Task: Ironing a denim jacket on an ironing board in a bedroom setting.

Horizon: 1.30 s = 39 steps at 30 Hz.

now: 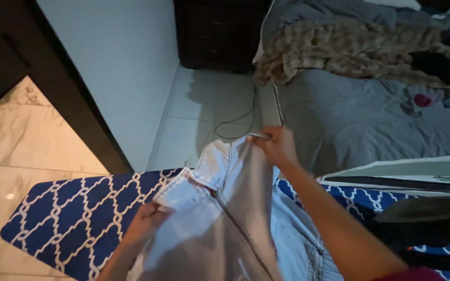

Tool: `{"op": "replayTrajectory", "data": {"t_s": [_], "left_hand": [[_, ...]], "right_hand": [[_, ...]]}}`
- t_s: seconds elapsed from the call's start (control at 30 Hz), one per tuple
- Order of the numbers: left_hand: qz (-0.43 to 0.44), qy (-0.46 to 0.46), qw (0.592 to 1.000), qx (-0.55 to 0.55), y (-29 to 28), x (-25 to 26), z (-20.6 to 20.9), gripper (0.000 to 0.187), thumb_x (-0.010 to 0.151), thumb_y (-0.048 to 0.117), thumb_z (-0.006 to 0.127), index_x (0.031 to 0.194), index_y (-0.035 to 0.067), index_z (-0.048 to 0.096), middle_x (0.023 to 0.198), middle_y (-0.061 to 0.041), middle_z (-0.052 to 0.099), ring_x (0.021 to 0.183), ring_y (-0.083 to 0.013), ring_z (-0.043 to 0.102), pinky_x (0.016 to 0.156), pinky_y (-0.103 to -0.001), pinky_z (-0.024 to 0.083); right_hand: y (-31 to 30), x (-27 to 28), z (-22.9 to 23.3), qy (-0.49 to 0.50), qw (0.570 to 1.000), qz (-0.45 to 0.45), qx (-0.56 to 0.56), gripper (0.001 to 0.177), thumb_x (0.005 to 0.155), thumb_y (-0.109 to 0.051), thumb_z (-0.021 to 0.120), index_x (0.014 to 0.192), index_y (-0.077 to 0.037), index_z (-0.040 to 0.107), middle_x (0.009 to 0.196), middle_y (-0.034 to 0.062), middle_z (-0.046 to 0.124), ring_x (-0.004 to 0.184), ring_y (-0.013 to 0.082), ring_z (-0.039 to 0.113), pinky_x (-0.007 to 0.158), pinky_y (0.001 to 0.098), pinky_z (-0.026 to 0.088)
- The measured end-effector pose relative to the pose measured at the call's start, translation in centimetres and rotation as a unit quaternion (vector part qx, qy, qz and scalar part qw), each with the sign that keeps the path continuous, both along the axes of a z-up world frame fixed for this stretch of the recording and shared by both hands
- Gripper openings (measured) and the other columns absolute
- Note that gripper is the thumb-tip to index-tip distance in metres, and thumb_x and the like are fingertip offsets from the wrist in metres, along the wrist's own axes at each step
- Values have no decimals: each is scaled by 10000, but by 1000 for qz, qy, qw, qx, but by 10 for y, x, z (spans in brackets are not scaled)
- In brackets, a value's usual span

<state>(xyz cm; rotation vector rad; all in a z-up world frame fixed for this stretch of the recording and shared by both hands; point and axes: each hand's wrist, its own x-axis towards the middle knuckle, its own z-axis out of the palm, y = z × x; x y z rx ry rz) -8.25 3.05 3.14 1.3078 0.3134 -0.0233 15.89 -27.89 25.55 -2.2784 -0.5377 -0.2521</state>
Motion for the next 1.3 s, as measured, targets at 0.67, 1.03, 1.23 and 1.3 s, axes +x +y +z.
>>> {"op": "replayTrajectory", "data": {"t_s": [0.67,1.03,1.23,1.3], "left_hand": [[92,-172,929,314,32,149,262,202,919,232,727,867,39,752,622,61,524,567,-47,411,508,-291,322],[179,-137,908,352,-50,73,311,438,1007,349,611,717,20,601,575,46,405,550,-67,363,484,-326,316],[282,-199,860,376,-87,-9,345,432,1011,299,631,718,-14,572,583,-3,405,569,-88,383,511,-348,327],[314,-212,855,355,-105,-43,361,418,1012,286,646,741,-28,604,607,-32,433,585,-118,393,533,-373,324]], "right_hand": [[-71,1,47,92,989,-34,114,416,913,-313,758,687,18,645,581,-20,485,556,89,425,495,346,379],[-107,-50,66,201,946,42,250,294,940,-260,717,792,-6,694,625,-25,508,550,104,417,473,323,312],[-138,-132,134,204,908,140,338,214,921,-205,689,953,3,725,795,32,672,678,104,607,590,286,496],[-146,-178,171,260,884,146,360,241,926,-231,636,1001,-20,725,830,59,725,691,140,654,631,289,533]]}}
